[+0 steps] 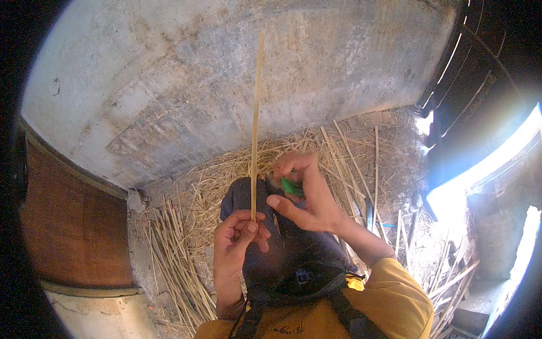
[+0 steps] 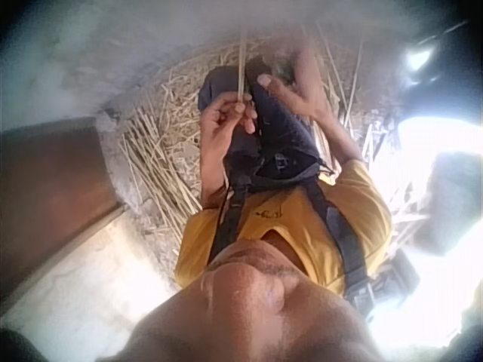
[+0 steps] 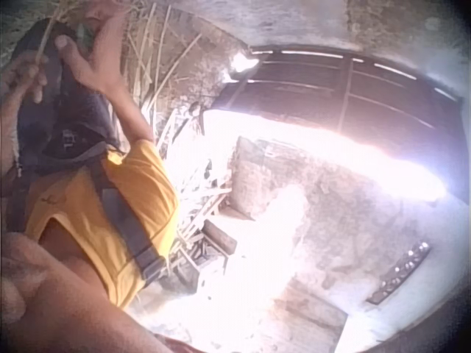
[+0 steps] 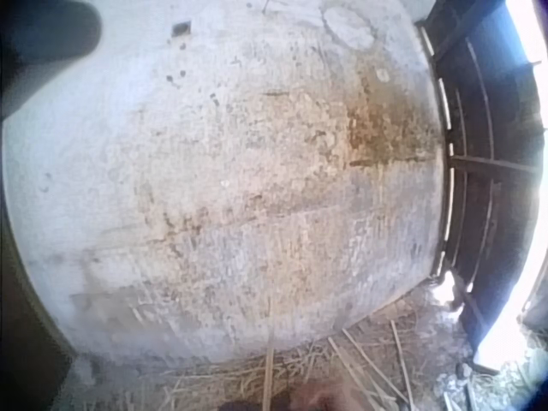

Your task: The person whittles and sharpens a bamboo stick using a utility knife while sitting on the floor.

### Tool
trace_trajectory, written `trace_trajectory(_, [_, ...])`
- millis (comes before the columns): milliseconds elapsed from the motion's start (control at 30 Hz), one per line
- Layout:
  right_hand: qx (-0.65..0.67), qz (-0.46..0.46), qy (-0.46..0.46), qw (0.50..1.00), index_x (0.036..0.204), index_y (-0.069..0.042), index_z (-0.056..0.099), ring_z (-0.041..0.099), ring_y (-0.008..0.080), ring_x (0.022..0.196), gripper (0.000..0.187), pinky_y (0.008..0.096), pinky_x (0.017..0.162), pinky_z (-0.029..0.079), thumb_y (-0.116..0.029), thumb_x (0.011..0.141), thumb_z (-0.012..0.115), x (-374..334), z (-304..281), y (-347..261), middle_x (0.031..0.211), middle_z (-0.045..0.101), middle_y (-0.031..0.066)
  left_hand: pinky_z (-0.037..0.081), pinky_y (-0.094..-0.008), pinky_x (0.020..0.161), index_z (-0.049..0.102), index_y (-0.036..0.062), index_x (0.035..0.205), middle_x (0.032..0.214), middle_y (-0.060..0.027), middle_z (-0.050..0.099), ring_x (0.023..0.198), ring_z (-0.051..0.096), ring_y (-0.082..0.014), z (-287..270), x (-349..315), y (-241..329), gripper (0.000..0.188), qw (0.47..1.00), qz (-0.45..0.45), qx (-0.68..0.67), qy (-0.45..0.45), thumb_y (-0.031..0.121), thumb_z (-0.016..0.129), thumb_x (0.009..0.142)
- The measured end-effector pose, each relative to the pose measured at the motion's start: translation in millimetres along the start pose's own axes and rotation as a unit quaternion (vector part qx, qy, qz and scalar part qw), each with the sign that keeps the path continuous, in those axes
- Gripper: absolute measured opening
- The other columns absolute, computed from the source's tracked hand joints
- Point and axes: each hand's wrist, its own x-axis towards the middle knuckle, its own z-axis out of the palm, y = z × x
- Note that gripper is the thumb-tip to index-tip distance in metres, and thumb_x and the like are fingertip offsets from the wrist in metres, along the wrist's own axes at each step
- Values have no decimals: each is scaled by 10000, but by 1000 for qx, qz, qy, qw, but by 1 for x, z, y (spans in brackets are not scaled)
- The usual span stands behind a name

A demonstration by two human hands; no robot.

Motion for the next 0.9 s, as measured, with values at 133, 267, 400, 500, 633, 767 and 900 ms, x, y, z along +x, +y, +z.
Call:
trace_trajectory(133, [-179,-84,-109,974,1148,-86,622,687,258,799,388,322,624,546,-120,834,846,-3,-2,-13,1029,651,108,574,-280,674,629,-44,1231,949,-145,735,721,694,-163,-1,0,-3,215,1000,11,-7,-5,89,615,1062])
trace_trajectory(267, [-221,-44,-104,969,1068,-93,680,721,270,867,341,367,638,579,-171,803,880,-11,3,-16,1025,652,85,604,-294,688,625,-45,1193,995,-176,750,745,720,-181,5,-2,-3,187,999,28,9,41,69,638,1045])
trace_trajectory(400, [-242,-68,-77,965,1062,-121,710,715,241,804,342,354,594,564,-208,787,895,-13,2,-11,1017,658,54,614,-296,684,623,-46,1171,1003,-198,757,768,745,-198,11,-1,0,184,995,49,38,76,64,663,1029])
trace_trajectory(500, [-256,-85,-72,960,1042,-129,722,705,221,768,322,342,568,550,-194,781,898,-14,3,-9,1003,658,44,618,-303,678,619,-50,1158,988,-203,758,767,751,-204,14,-3,3,180,992,55,71,85,51,674,1019])
trace_trajectory(633, [-265,-117,-37,956,1016,-132,738,684,193,709,309,329,526,523,-177,763,911,-12,4,-7,968,660,34,616,-300,676,617,-47,1150,976,-202,759,764,751,-199,15,-6,5,171,992,44,82,91,35,677,1012])
trace_trajectory(767, [-266,-108,-57,956,1007,-82,720,720,193,758,344,299,596,574,-108,741,936,-11,2,-10,966,679,89,605,-283,663,615,-41,1146,968,-194,760,750,746,-180,17,-8,7,158,992,37,82,93,15,670,1010])
trace_trajectory(900, [-267,-122,-34,955,985,-106,737,694,179,696,310,304,537,537,-144,746,929,-10,4,-8,944,673,58,593,-266,648,614,-39,1141,959,-182,760,740,741,-166,19,-10,8,147,992,42,85,86,4,664,1010])
